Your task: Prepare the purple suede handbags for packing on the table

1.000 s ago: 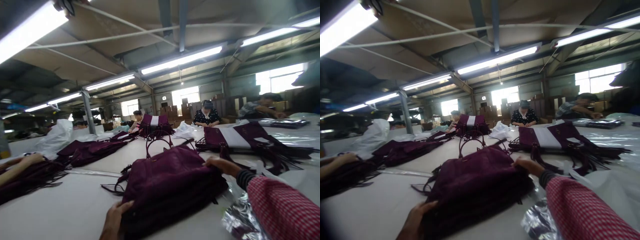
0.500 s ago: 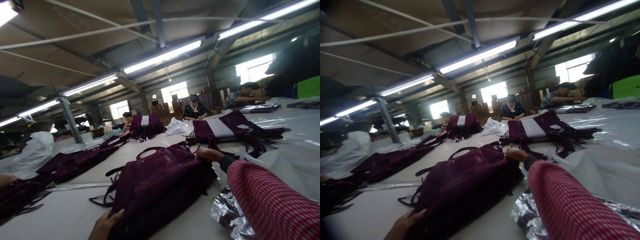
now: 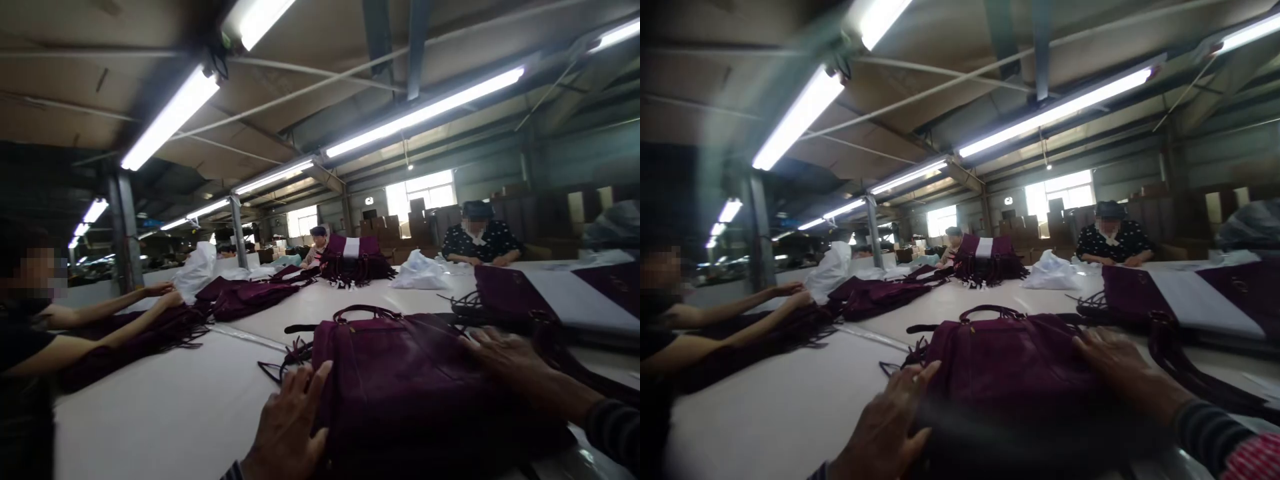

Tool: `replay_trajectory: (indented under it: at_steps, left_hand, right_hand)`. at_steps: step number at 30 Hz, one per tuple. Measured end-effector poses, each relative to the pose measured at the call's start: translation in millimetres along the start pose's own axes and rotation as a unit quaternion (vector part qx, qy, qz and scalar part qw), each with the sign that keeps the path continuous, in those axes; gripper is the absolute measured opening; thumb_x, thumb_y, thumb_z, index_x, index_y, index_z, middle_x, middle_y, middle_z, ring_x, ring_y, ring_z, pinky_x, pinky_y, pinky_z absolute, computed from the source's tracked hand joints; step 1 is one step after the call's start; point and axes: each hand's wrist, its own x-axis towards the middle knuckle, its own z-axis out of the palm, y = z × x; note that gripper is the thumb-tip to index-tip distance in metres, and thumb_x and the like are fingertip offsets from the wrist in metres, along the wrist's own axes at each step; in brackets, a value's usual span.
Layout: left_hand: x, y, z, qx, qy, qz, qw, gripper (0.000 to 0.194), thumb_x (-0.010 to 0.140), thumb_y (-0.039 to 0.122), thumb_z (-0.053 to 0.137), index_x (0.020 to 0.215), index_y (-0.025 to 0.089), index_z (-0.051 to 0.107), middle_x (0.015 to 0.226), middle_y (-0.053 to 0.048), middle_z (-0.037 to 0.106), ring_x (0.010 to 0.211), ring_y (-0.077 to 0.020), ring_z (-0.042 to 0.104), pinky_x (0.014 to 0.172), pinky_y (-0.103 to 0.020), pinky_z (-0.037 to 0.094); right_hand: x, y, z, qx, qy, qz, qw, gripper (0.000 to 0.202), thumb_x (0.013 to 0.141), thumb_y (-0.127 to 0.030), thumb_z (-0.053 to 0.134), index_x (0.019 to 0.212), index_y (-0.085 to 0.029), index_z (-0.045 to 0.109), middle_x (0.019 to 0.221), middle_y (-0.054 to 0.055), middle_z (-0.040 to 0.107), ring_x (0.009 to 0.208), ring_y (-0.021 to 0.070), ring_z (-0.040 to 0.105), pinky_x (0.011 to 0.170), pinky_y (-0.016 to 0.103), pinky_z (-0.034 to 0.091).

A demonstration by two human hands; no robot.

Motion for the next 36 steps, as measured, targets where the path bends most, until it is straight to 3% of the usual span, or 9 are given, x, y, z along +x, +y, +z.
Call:
replay_trajectory:
  at_steps: [3,6,9,12,19,26,29,32,36]
  left_hand:
    - [10.1,13.1,-4.8,0.103,-0.044,0.220,0.969,0.076,0.071,0.016,0.063,0.143,0.033,0.045,0.152,-0.010,0.048,0.135,-0.0366,0.048,0.108,-0.056,0.041]
    - [35.4,32.5,-20.8,0.108,-0.141,0.333,0.926,0.043,0.075,0.020,0.064,0.117,0.025,0.063,0.116,-0.006,0.071,0.100,-0.0265,0.067,0.081,-0.037,0.053]
    - [71.5,55.2,-36.4,0.084,-0.216,0.291,0.928,0.011,0.087,0.026,0.060,0.091,0.024,0.069,0.093,-0.002,0.075,0.083,-0.0190,0.069,0.067,-0.026,0.047]
    - [99.2,72.4,-23.7,0.048,-0.246,0.263,0.932,0.045,0.101,0.051,0.044,0.079,0.022,0.069,0.083,-0.004,0.074,0.078,-0.0192,0.069,0.066,-0.028,0.044]
    - [84.2,69.8,62.6,-0.083,-0.040,0.246,0.965,0.075,0.079,0.084,0.055,0.126,0.026,0.062,0.117,-0.010,0.070,0.114,-0.0307,0.061,0.097,-0.045,0.043]
    - [90.8,68.8,56.7,-0.131,-0.221,0.253,0.933,0.076,0.077,0.084,0.057,0.146,0.053,0.043,0.166,0.000,0.029,0.153,-0.0415,0.015,0.119,-0.069,0.005]
    - [90.3,71.5,54.9,-0.122,-0.223,0.255,0.933,0.078,0.077,0.084,0.057,0.147,0.052,0.042,0.167,0.000,0.028,0.154,-0.0414,0.014,0.119,-0.070,0.003]
    - [87.8,71.5,56.3,-0.118,-0.219,0.258,0.934,0.079,0.077,0.086,0.054,0.147,0.053,0.042,0.166,0.000,0.028,0.154,-0.0414,0.014,0.119,-0.071,0.003]
    - [86.3,71.2,57.7,-0.115,-0.210,0.265,0.934,0.079,0.076,0.087,0.053,0.145,0.051,0.046,0.165,-0.001,0.031,0.154,-0.0423,0.014,0.119,-0.072,0.001]
  right_hand:
    - [-3.8,24.7,21.7,0.035,-0.070,-0.027,0.997,0.047,0.091,-0.029,0.042,0.128,-0.033,0.070,0.140,0.012,0.062,0.135,0.0388,0.052,0.113,0.055,0.040]
    - [-4.7,40.9,26.1,0.088,-0.143,-0.019,0.986,0.046,0.093,-0.037,0.040,0.127,-0.040,0.071,0.135,0.007,0.067,0.129,0.0353,0.058,0.111,0.046,0.044]
    - [-2.8,26.9,15.8,0.075,-0.206,-0.046,0.975,0.049,0.094,-0.035,0.038,0.134,-0.048,0.063,0.137,0.003,0.066,0.128,0.0334,0.060,0.109,0.049,0.046]
    - [-8.3,-3.1,13.4,0.050,-0.226,-0.090,0.969,0.052,0.093,-0.031,0.041,0.136,-0.056,0.057,0.141,0.002,0.063,0.131,0.0348,0.056,0.108,0.058,0.045]
    - [-46.0,-31.6,35.1,-0.042,-0.154,-0.065,0.985,0.055,0.084,-0.024,0.056,0.128,-0.056,0.064,0.150,0.009,0.052,0.135,0.0467,0.045,0.098,0.078,0.032]
    - [-11.5,-96.7,-38.1,-0.052,-0.260,0.005,0.964,0.036,0.096,-0.047,0.051,0.126,-0.035,0.068,0.137,0.013,0.058,0.120,0.0437,0.052,0.097,0.068,0.038]
    - [13.5,-128.6,-61.2,-0.071,-0.200,0.049,0.976,0.058,0.095,-0.068,0.045,0.134,-0.028,0.060,0.135,0.015,0.058,0.124,0.0416,0.048,0.104,0.062,0.033]
    - [1.8,-143.0,-46.9,-0.076,-0.114,-0.006,0.991,0.069,0.097,-0.072,0.035,0.154,-0.032,0.037,0.152,0.013,0.046,0.135,0.0414,0.038,0.110,0.061,0.025]
    - [-45.0,-134.4,2.3,-0.092,-0.169,0.027,0.981,0.068,0.100,-0.068,0.030,0.157,-0.031,0.035,0.158,0.017,0.040,0.136,0.0447,0.039,0.106,0.064,0.028]
